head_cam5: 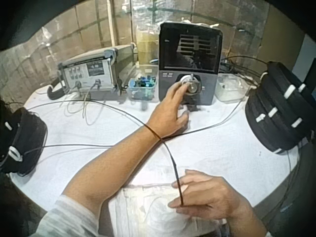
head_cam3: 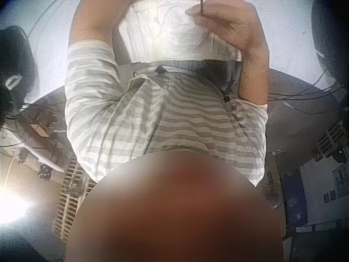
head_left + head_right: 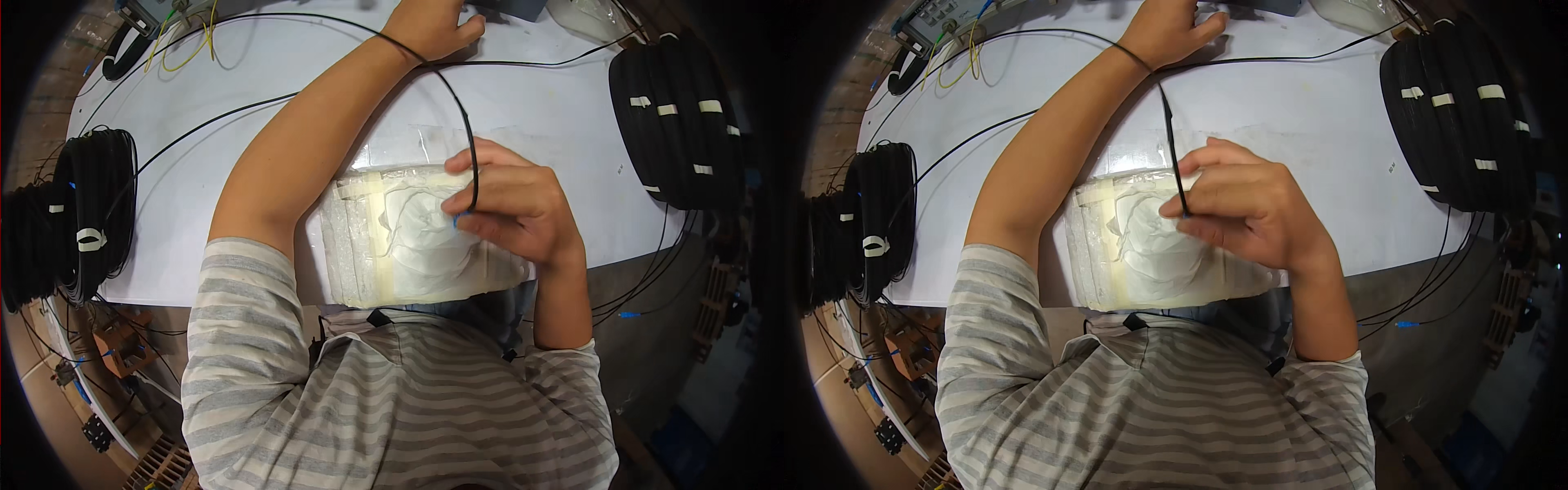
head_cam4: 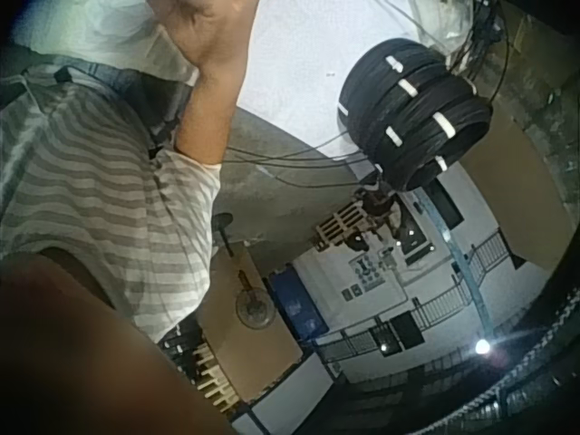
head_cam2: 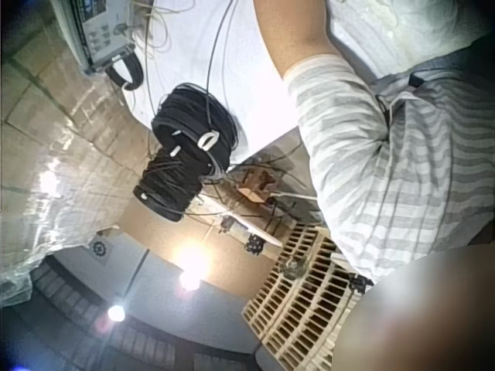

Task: The person is inspecting and cleaning fiber optic cable connectors using a microscope and cleaning tools.

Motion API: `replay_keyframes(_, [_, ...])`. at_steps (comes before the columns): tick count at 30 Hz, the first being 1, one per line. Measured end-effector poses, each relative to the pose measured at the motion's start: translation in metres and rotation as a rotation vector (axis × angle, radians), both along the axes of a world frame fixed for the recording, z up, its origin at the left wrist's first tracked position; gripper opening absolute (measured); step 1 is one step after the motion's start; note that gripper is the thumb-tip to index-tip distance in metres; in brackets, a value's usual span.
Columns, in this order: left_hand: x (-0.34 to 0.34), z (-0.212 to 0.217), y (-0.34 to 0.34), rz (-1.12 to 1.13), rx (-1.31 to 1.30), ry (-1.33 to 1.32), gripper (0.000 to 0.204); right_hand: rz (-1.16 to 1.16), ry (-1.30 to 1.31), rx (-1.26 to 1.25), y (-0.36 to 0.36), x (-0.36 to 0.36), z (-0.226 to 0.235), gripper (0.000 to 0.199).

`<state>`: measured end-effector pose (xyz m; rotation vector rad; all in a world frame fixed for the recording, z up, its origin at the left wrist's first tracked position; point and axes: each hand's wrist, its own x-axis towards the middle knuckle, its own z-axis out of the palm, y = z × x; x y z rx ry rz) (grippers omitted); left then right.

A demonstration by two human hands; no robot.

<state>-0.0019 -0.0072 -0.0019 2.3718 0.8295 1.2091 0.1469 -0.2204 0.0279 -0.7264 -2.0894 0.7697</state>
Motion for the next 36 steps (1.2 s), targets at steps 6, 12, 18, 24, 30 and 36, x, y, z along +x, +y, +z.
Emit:
replay_keyframes(6, [0.0005,-0.0012,0.0000,0.003,0.038,-0.018,0.079,-0.025,-0.032,0.000,-0.0009,0.0010,0.0038,0.015])
replay_keyframes(12, [-0.0001,0.0038,-0.0034,0.000,-0.067,0.000,0.079,-0.024,-0.009,0.002,-0.0007,0.0010,0.0039,0.018])
replay_keyframes(18, [0.0001,0.0058,-0.0043,0.024,-0.042,0.055,0.081,0.006,-0.002,0.015,0.0001,0.0006,0.0022,0.019])
replay_keyframes(24, [0.0001,0.0028,-0.0024,0.036,-0.028,0.048,0.082,0.028,0.043,-0.031,-0.0004,-0.0006,0.0029,0.017])
replay_keyframes(30, [-0.0009,0.0011,-0.0017,0.030,-0.004,0.046,0.082,0.033,0.033,-0.032,-0.0002,-0.0002,0.0037,0.016])
replay_keyframes(36, [-0.0007,-0.0015,-0.0004,-0.015,-0.016,-0.010,0.083,0.035,0.002,-0.049,-0.0008,0.0032,0.0040,0.017])
